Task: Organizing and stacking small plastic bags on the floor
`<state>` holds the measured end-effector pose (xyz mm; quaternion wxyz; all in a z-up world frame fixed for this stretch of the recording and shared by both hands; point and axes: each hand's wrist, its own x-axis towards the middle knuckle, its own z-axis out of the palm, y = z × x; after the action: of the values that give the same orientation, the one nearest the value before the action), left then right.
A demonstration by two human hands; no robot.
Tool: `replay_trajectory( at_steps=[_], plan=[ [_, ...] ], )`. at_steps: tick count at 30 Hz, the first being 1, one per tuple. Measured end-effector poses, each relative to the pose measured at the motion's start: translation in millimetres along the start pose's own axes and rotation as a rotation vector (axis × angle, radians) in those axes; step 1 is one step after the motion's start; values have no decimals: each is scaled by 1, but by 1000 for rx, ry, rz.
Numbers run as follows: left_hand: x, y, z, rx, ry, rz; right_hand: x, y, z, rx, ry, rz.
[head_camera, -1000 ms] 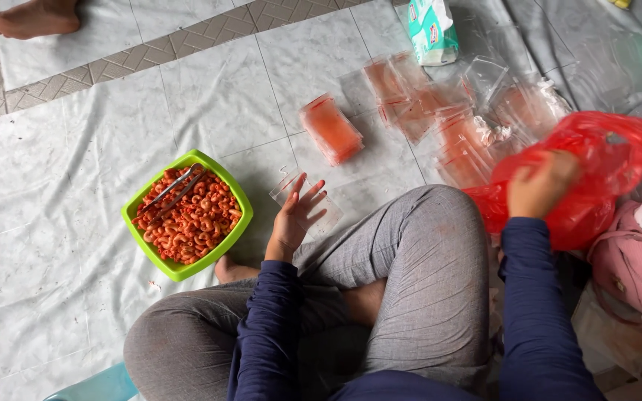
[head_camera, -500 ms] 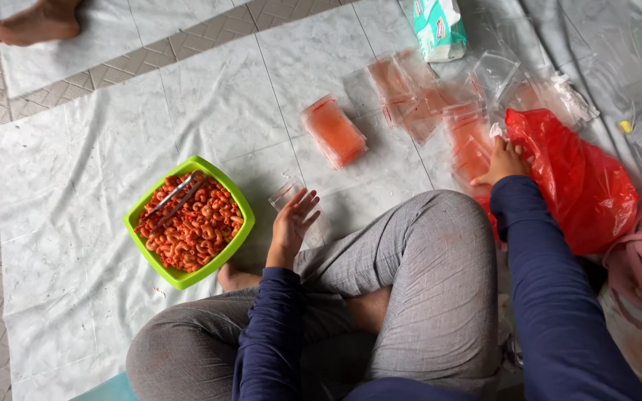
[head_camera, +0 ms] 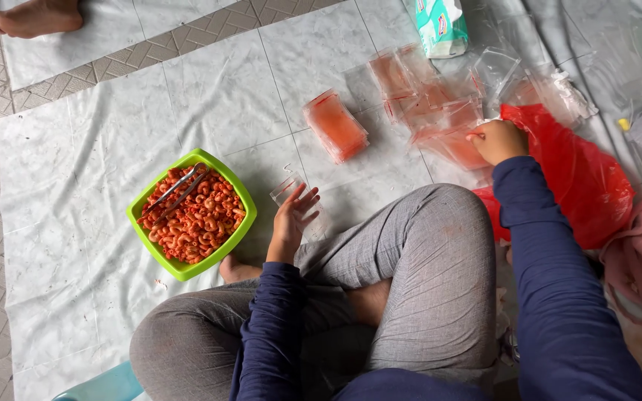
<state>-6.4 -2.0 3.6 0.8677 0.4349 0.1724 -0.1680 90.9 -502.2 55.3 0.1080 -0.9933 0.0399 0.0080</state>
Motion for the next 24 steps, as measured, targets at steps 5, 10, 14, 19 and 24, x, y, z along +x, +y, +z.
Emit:
replay_trajectory(
  at_steps=[5,10,14,19,24],
  plan=[
    [-12,11,11,25,-39,-9,36,-19,-3,-62,246,46],
    [-19,15,22,5,-102,35,-8,-204,-26,1034,-189,-56],
    [-15,12,31,-233,-122,-2,-30,-287,37,954,-524,-151],
    [-19,10,33,-269,-208,-61,-44,-313,59,571,-419,-345],
    [-21,7,31,-383,-266,-111,-51,-313,38,229,-320,-430]
  ],
)
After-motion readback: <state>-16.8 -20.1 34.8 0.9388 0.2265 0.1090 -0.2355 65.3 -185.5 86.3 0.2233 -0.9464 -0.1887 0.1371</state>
